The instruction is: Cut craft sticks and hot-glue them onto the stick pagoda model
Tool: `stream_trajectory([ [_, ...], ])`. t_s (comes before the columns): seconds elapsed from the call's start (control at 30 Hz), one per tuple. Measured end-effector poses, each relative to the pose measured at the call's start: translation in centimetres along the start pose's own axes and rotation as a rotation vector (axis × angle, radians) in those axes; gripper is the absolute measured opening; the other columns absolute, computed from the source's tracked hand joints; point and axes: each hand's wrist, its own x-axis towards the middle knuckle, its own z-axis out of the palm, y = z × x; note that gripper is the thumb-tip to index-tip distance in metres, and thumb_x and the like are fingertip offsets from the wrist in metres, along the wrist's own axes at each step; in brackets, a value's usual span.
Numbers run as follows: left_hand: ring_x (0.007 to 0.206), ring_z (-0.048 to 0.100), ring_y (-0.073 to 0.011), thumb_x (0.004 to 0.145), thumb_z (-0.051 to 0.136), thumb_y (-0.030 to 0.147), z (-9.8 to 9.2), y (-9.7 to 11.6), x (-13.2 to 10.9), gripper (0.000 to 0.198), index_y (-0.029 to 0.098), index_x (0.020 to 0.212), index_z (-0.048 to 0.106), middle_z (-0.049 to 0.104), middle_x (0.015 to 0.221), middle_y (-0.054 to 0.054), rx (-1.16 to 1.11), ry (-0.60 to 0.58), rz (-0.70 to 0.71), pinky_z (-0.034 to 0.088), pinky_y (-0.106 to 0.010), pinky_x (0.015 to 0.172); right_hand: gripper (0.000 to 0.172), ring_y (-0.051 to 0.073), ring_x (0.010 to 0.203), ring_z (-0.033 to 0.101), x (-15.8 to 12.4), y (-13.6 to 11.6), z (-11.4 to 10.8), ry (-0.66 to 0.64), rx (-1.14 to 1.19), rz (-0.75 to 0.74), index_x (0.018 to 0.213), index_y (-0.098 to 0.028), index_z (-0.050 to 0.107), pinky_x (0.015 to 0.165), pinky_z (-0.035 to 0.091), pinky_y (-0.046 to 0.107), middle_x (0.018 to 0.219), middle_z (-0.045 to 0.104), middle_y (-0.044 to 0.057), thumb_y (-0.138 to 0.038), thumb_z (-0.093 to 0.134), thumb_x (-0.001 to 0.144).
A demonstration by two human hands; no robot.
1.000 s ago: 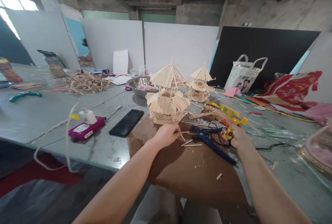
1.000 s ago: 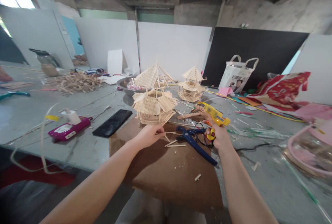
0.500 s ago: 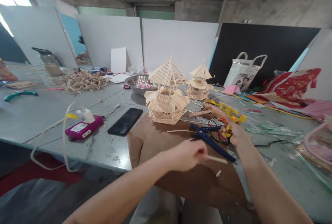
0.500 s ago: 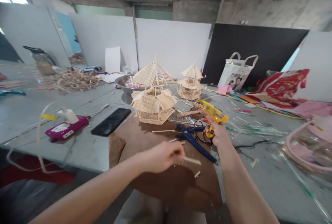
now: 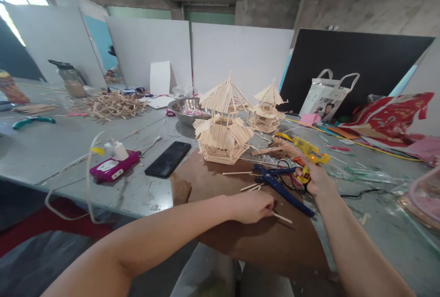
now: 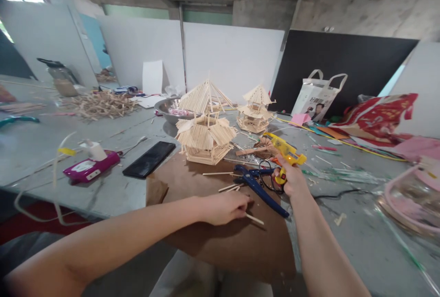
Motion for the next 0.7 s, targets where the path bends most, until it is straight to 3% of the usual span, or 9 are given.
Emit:
stream_trajectory([
  [0.13, 0.075, 0.048, -0.0121, 0.074, 0.044, 0.024, -1.8, -2.5, -1.7, 0.012, 0.016, 0.066, 0.046, 0.054, 0.082, -0.003, -0.051, 0.028, -0.119, 0.036, -0.023, 0.069, 0.029, 0.002, 0.030, 0.039, 0.2, 0.2, -0.2, -0.012, -0.008, 0.006, 0.074, -0.018, 0.055, 0.031, 0.038, 0.019, 0.063, 0.061, -0.003, -0.030, 0.069, 0.051],
  [0.23, 0.071, 0.049, -0.0114, 0.070, 0.050, 0.025, -2.7, -3.9, -3.0, 0.011, 0.016, 0.065, 0.050, 0.055, 0.076, -0.001, -0.174, 0.161, -0.214, 0.037, -0.023, 0.066, 0.029, 0.002, 0.030, 0.039, 0.2, 0.4, -0.2, -0.006, -0.020, 0.000, 0.074, -0.018, 0.055, 0.030, 0.038, 0.018, 0.063, 0.061, -0.003, -0.030, 0.069, 0.052],
  [0.3, 0.064, 0.048, -0.0104, 0.069, 0.051, 0.028, -3.4, -4.2, -3.6, 0.013, 0.016, 0.066, 0.053, 0.055, 0.068, 0.000, -0.306, 0.319, -0.304, 0.037, -0.022, 0.060, 0.030, 0.002, 0.029, 0.039, 0.1, 0.4, -0.1, -0.005, -0.023, -0.009, 0.075, -0.019, 0.054, 0.030, 0.038, 0.018, 0.063, 0.061, -0.003, -0.031, 0.069, 0.051],
  [0.4, 0.052, 0.046, -0.0078, 0.067, 0.052, 0.033, -5.2, -4.0, -3.9, 0.019, 0.015, 0.065, 0.052, 0.053, 0.058, 0.001, -0.665, 0.675, -0.393, 0.037, -0.021, 0.052, 0.035, 0.003, 0.029, 0.039, 0.0, 0.5, -0.1, -0.014, -0.020, -0.026, 0.075, -0.020, 0.052, 0.030, 0.038, 0.020, 0.063, 0.062, -0.003, -0.031, 0.071, 0.048],
  [0.47, 0.045, 0.045, -0.0061, 0.066, 0.054, 0.033, -6.7, -3.7, -3.6, 0.020, 0.015, 0.063, 0.047, 0.052, 0.055, 0.001, -1.003, 0.942, -0.355, 0.038, -0.021, 0.047, 0.036, 0.003, 0.029, 0.039, -0.1, 0.5, -0.1, -0.022, -0.018, -0.034, 0.073, -0.020, 0.052, 0.031, 0.040, 0.021, 0.062, 0.061, -0.004, -0.032, 0.072, 0.046],
  [0.57, 0.037, 0.041, -0.0041, 0.063, 0.058, 0.030, -8.9, -3.4, -2.8, 0.020, 0.014, 0.060, 0.046, 0.051, 0.051, 0.002, -1.235, 1.230, -0.290, 0.033, -0.018, 0.037, 0.035, 0.003, 0.029, 0.039, -0.1, 0.5, 0.0, -0.017, -0.023, -0.031, 0.069, -0.018, 0.051, 0.032, 0.040, 0.021, 0.060, 0.060, -0.005, -0.034, 0.072, 0.045],
  [0.7, 0.034, 0.040, -0.0036, 0.063, 0.058, 0.025, -10.5, -3.4, -1.6, 0.016, 0.014, 0.060, 0.047, 0.050, 0.048, 0.003, -1.386, 1.392, -0.330, 0.032, -0.018, 0.034, 0.036, 0.002, 0.028, 0.038, -0.2, 0.5, 0.1, -0.007, -0.020, -0.021, 0.068, -0.018, 0.051, 0.031, 0.038, 0.019, 0.060, 0.060, -0.004, -0.034, 0.072, 0.044],
])
